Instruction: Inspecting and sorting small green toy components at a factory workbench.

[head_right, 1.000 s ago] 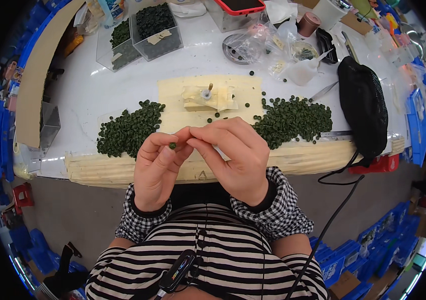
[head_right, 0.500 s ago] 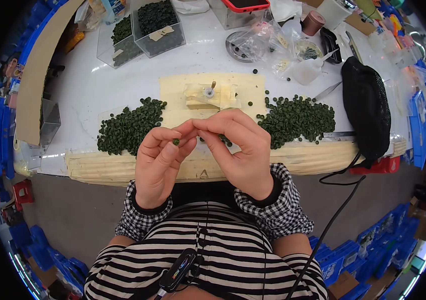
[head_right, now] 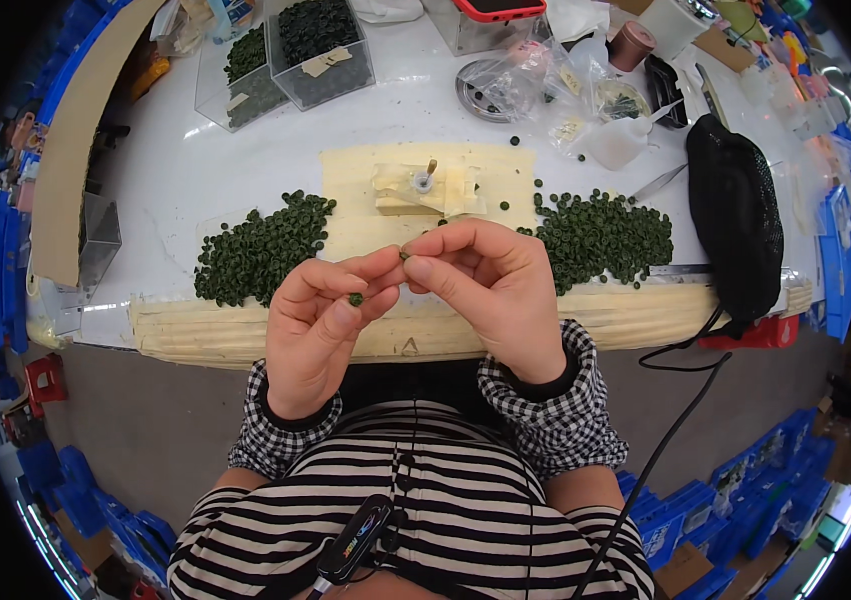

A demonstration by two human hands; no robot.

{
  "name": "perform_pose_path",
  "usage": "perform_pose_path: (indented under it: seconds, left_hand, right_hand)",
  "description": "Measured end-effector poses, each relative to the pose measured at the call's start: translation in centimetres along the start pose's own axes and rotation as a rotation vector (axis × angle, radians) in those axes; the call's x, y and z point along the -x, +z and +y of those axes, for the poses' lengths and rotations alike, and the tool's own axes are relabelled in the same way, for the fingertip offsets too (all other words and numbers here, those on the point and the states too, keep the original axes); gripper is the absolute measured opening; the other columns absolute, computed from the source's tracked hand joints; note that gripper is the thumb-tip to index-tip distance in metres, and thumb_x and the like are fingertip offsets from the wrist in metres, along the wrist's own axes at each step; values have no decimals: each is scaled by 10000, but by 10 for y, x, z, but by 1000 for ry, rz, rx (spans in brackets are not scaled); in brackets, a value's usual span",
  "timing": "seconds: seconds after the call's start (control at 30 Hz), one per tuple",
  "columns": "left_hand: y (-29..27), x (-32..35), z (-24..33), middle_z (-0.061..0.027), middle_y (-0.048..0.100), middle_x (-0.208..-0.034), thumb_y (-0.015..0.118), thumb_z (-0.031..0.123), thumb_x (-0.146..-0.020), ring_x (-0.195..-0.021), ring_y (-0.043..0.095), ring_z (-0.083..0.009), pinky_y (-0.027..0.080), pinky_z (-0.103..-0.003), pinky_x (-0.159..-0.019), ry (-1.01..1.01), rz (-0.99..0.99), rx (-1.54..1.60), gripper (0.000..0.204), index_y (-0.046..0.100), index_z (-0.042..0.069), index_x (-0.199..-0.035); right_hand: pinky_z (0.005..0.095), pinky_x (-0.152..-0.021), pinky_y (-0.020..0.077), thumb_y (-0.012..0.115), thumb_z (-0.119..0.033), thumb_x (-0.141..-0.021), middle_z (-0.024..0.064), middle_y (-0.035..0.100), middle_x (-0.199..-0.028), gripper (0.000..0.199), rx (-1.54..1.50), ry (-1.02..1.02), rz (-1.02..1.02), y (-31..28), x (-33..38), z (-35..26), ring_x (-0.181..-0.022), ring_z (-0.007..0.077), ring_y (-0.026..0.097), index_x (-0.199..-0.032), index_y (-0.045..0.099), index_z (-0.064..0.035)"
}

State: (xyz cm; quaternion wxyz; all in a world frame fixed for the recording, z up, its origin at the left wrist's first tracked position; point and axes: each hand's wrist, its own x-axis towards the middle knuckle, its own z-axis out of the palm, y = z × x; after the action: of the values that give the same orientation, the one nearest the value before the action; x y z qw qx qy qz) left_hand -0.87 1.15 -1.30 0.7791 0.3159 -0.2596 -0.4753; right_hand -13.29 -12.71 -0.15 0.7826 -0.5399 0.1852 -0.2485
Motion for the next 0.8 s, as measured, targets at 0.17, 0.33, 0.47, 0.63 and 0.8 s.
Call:
perform_pose_path:
  seconds: [0.17,0.33,0.47,0.63,0.8]
  left_hand:
    - [0,0,0,-253,543,-1303,571,-2,-932,-1176,582,-291,478,-363,-1015,4,-14,-12,151,580,-40,-1078]
    - [0,1,2,-252,549,-1296,570,-1,-933,-1171,586,-289,480,-362,-1012,10,4,-32,150,580,-39,-1077]
    - [1,1,2,-249,556,-1289,572,1,-933,-1165,590,-282,484,-359,-1007,2,11,-36,153,580,-40,-1080]
    - [1,1,0,-236,574,-1268,575,-5,-930,-1137,604,-258,490,-353,-998,1,33,-37,166,581,-42,-1092]
    - [-1,3,-4,-208,612,-1221,588,-25,-918,-1114,613,-222,492,-332,-980,-14,84,-65,174,593,-36,-1091]
  right_hand:
    - [248,-760,534,634,-20,-908,86,690,-910,128,15,-2,-18,-1,1,2,-831,135,664,-1017,630,46]
    - [250,-777,529,622,-3,-910,93,674,-947,118,35,-55,-6,4,3,3,-860,137,660,-1016,628,49]
    - [249,-798,522,608,29,-905,87,645,-976,112,130,-151,-7,3,3,9,-898,139,655,-1015,624,46]
    - [257,-750,513,643,45,-861,94,639,-947,105,311,-314,66,9,6,9,-842,133,628,-965,636,31]
    - [289,-657,490,722,71,-729,91,639,-835,179,710,-638,110,21,7,4,-750,223,608,-874,676,-24]
